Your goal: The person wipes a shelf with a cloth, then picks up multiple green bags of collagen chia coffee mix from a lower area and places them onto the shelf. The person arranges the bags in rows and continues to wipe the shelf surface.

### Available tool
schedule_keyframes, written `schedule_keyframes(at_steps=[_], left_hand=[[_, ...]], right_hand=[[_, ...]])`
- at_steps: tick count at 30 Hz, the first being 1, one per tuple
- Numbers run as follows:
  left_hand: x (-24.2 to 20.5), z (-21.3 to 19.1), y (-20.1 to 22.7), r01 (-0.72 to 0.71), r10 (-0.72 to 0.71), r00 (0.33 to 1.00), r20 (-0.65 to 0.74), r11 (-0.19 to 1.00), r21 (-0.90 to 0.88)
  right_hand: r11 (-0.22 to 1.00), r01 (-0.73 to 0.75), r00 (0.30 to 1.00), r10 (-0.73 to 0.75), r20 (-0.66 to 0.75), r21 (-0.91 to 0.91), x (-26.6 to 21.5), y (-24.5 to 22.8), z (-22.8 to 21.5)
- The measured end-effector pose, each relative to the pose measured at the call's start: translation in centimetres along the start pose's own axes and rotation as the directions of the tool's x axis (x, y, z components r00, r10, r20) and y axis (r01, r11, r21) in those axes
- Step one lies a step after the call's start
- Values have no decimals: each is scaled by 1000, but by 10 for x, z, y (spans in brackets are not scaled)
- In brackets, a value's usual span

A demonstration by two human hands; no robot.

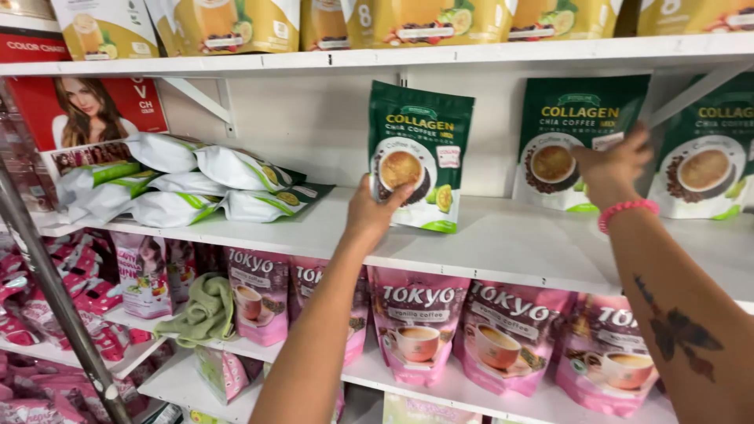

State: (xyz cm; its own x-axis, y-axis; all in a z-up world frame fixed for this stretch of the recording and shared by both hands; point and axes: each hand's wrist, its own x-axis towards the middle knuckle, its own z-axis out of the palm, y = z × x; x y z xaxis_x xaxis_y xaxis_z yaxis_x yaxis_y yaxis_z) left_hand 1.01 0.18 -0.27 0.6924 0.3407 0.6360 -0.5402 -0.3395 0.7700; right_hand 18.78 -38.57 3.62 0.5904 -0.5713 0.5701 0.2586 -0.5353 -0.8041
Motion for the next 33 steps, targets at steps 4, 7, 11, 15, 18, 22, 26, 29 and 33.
schedule_keyframes(at_steps=[4, 7, 11, 15, 18, 22, 26, 29, 33], left_hand=[[5, 6, 0, 19, -30, 992, 120, 996, 93], [1, 8, -2, 6, -47, 976, 211, 982, 189], [5, 9, -8, 50, -107, 968, 229, 969, 240], [6, 9, -12, -23, -21, 973, 230, 982, 188], [8, 7, -13, -43, -8, 988, 156, 946, 322], [-4, 0, 3, -43, 12, 986, 167, 982, 185], [2, 3, -1, -10, -16, 986, 163, 987, 162], [5, 4, -7, 27, -60, 982, 182, 984, 177], [7, 4, -14, 33, -77, 982, 175, 969, 243]], right_hand=[[994, -93, 990, 87, 112, 56, 27, 36, 4], [995, -77, 978, 64, 198, 57, 18, 38, -9], [961, -240, 903, 170, 395, 136, -13, -1, -37], [933, -177, 803, -47, 595, 313, -20, -4, -33], [835, -376, 684, -43, 729, 402, -58, -42, -49], [777, -418, 574, -177, 800, 471, -89, -63, -42], [796, -394, 459, -262, 849, 459, -116, -88, -41], [846, -378, 428, -202, 881, 377, -129, -99, -41], [967, -166, 344, -127, 930, 193, -149, -109, -42]])
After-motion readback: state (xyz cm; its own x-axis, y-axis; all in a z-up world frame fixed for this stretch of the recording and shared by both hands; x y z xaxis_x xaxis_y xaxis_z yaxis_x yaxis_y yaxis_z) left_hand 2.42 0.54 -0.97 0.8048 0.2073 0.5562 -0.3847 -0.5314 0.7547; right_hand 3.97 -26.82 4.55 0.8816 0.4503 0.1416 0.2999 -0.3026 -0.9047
